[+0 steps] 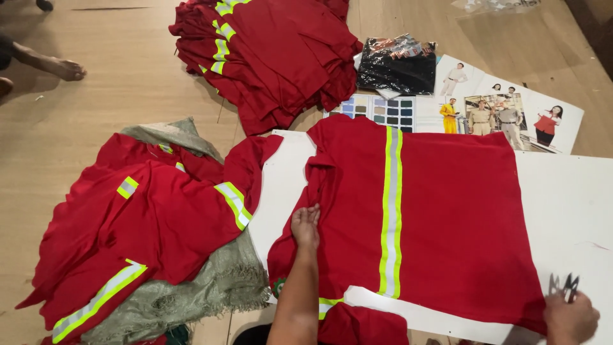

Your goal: Trimming loose threads and folding red uniform jackets on a flat board.

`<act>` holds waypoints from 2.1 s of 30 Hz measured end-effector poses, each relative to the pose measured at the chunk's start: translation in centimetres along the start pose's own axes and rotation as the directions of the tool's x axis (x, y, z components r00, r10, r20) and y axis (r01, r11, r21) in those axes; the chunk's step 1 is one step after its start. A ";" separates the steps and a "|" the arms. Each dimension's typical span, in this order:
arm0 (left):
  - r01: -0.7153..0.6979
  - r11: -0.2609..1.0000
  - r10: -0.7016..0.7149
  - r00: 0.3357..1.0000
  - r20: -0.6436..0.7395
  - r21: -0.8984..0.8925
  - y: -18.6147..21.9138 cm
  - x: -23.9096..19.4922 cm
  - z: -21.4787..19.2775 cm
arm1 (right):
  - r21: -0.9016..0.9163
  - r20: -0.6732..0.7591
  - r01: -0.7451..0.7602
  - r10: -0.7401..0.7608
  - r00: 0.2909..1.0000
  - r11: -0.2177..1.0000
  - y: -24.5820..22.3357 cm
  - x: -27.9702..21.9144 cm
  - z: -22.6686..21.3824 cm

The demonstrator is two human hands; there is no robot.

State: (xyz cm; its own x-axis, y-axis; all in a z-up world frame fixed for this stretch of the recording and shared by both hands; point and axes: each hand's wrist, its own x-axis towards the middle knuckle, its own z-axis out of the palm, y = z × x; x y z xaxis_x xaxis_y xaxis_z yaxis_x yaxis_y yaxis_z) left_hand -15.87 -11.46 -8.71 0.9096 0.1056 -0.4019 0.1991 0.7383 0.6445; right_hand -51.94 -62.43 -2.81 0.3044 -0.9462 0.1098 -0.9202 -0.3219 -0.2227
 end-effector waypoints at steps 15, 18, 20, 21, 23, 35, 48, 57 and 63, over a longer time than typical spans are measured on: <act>0.012 0.983 -0.023 0.998 -0.058 -0.185 -1.8 2.2 -1.9 | 0.932 0.181 0.129 -0.745 0.642 0.338 -37.4 -21.8 7.1; 0.017 0.981 -0.031 0.997 -0.069 -0.195 -2.3 2.5 -2.2 | 0.913 0.259 0.096 -0.746 0.613 0.396 -39.8 -24.1 9.7; 0.019 0.980 -0.033 0.997 -0.070 -0.197 -2.2 2.6 -2.2 | 0.877 0.227 0.232 -0.787 0.574 0.421 -40.6 -24.3 9.9; 0.023 0.979 -0.038 0.997 -0.072 -0.201 -2.2 2.6 -2.3 | 0.823 0.201 0.366 -0.825 0.528 0.435 -40.9 -24.3 9.9; 0.017 0.980 -0.032 0.997 -0.073 -0.198 -1.6 1.8 -1.7 | 0.791 0.205 0.429 -0.849 0.486 0.436 -40.9 -24.6 8.7; 0.008 0.978 -0.019 0.999 -0.051 -0.206 -1.2 1.4 -1.5 | 0.541 0.158 0.701 -0.875 0.458 0.465 -40.2 -25.9 7.5; 0.012 0.979 -0.024 0.998 -0.052 -0.203 -1.8 2.0 -2.1 | 0.649 0.051 0.616 -0.834 0.550 0.446 -41.1 -26.0 10.4; -0.004 0.984 -0.003 0.999 -0.036 -0.178 -1.5 1.4 -1.7 | 0.668 0.030 0.605 -0.828 0.560 0.433 -41.3 -26.1 9.9; 0.004 0.989 -0.012 0.999 -0.051 -0.148 -1.4 1.6 -1.7 | 0.755 0.073 0.483 -0.789 0.610 0.443 -41.0 -25.3 10.5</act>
State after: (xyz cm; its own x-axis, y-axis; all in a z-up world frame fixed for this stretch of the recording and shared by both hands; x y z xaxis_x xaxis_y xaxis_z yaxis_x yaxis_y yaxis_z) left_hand -15.34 -11.23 -11.36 0.8873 0.1305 -0.4423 0.1470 0.8291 0.5394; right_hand -19.31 -25.64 -6.57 0.9297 -0.3257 0.1719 -0.0752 -0.6248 -0.7771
